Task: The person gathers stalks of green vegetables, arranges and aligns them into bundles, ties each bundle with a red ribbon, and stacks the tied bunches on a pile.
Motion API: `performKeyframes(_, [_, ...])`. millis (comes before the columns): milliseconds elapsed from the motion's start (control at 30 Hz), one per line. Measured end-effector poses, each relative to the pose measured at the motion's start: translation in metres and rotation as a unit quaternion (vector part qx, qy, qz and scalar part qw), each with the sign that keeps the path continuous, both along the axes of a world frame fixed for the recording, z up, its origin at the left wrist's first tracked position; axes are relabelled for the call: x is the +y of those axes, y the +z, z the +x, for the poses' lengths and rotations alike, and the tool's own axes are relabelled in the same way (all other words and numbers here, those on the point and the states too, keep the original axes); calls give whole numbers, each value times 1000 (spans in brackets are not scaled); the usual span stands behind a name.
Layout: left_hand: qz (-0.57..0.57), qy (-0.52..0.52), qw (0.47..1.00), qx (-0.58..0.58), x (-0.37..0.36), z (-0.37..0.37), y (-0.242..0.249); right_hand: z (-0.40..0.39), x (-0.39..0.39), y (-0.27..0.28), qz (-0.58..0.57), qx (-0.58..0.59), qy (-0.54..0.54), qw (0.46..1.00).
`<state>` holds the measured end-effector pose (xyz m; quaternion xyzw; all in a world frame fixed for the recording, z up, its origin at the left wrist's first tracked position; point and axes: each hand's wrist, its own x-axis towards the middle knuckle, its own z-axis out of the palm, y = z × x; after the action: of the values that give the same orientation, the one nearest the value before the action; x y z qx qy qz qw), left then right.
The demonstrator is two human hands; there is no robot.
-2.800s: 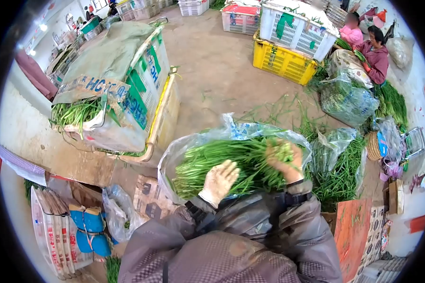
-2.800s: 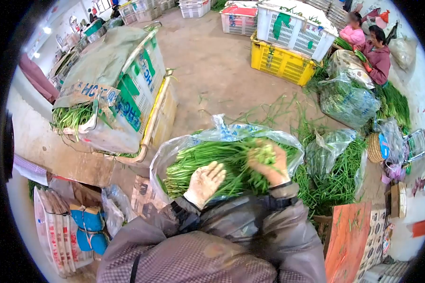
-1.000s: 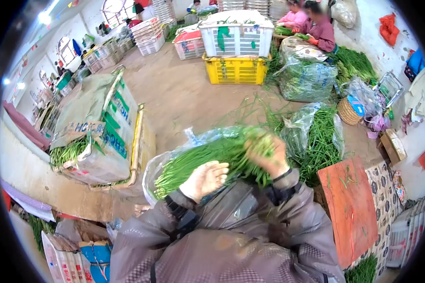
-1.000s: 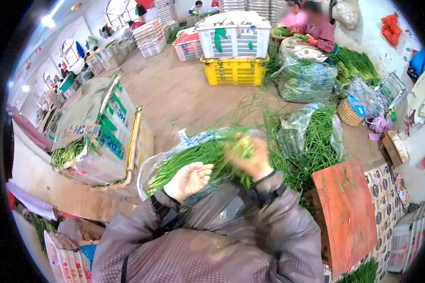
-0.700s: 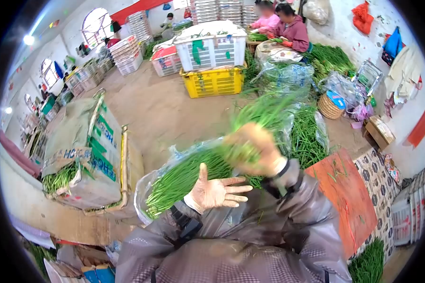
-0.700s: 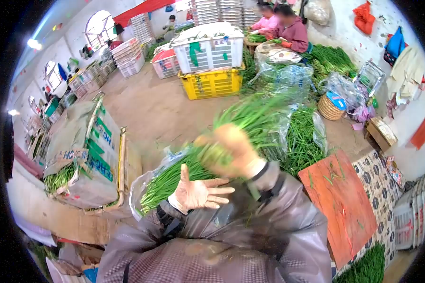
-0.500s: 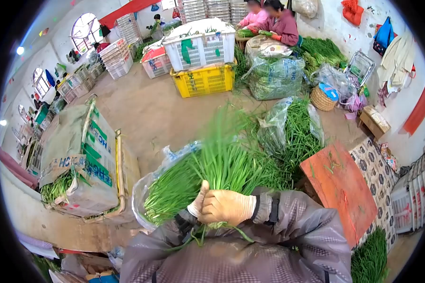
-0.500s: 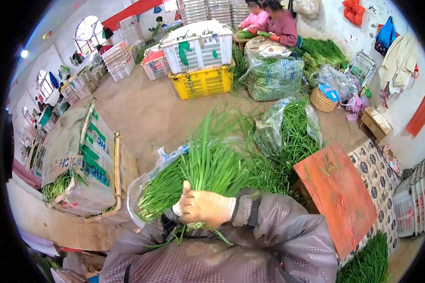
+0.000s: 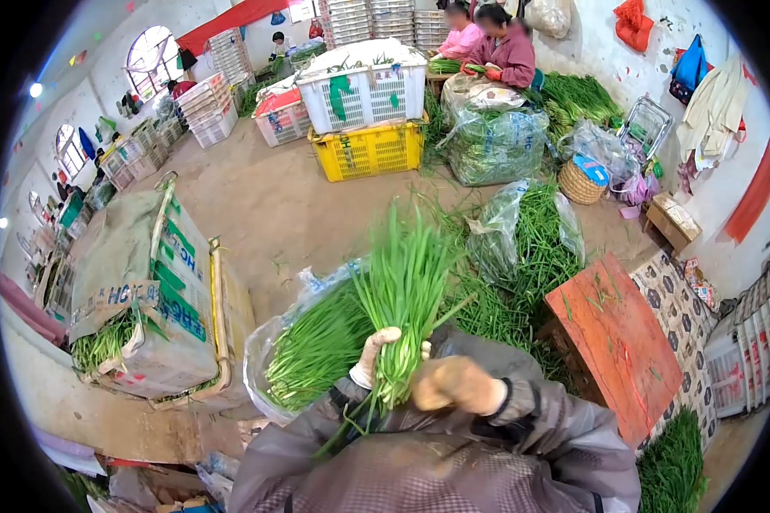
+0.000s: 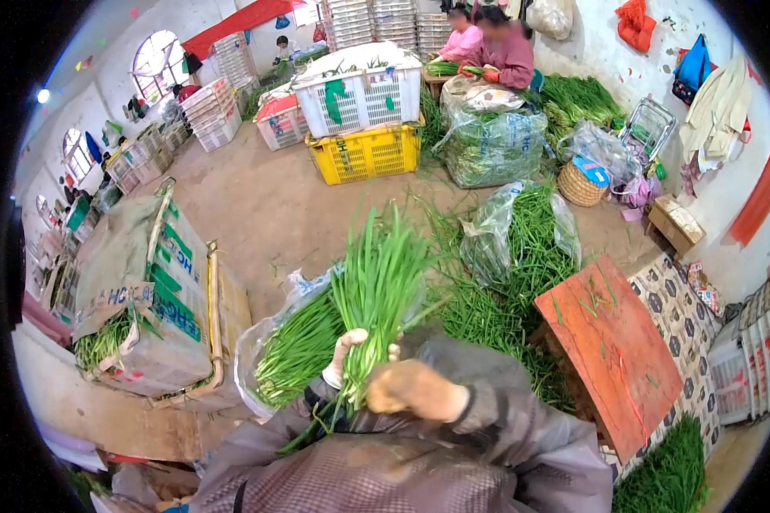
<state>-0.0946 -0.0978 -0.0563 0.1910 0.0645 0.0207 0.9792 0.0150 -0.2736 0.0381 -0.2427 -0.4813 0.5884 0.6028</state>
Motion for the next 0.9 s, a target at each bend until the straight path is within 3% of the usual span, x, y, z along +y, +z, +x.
performKeyframes(67, [-62, 9, 998, -14, 7, 5, 3, 10, -17, 9, 34, -18, -192, 981])
performKeyframes(133, [-86, 22, 995, -53, 10, 7, 19, 42, -38, 23, -30, 18, -285, 958])
performKeyframes(200, [-48, 17, 998, -48, 17, 7, 22, 114, -54, -10, -90, -110, -302, 943])
performKeyframes(233, [-10, 8, 1000, -7, 17, 8, 27, 118, -54, -7, -148, -300, -323, 885])
performKeyframes(267, [30, -2, 999, 33, 17, 11, 36, 123, -53, -3, -198, -476, -333, 789])
performKeyframes(300, [71, -9, 996, 57, 9, 16, 55, 127, -46, 9, -213, -663, -235, 678])
performKeyframes(400, [276, 23, 960, 41, -18, 46, 87, 126, -21, -16, -182, -345, -215, 895])
performKeyframes(467, [371, 43, 927, 23, -35, 75, 94, 99, -5, 13, -113, -136, -251, 952])
performKeyframes(533, [484, 30, 873, 60, -32, 105, 69, 100, 6, -6, -136, -144, -319, 927])
performKeyframes(567, [539, 24, 842, 10, -22, 116, 46, 93, 8, -7, -148, -92, -357, 918])
performKeyframes(600, [657, 129, 742, -24, -40, 122, 67, 102, 16, -33, -141, -105, -407, 896])
performKeyframes(667, [599, 56, 798, 33, -52, 139, 64, 119, 21, -51, -103, -73, -466, 875])
performKeyframes(700, [795, 52, 599, 81, -51, 145, 61, 116, 9, -29, -133, -15, -448, 884])
performKeyframes(833, [900, 5, 418, 124, -73, 165, 92, 148, -4, -32, -103, 202, -453, 862])
performKeyframes(900, [911, 43, 407, 52, -77, 183, 81, 170, -20, -28, -68, 257, -458, 848])
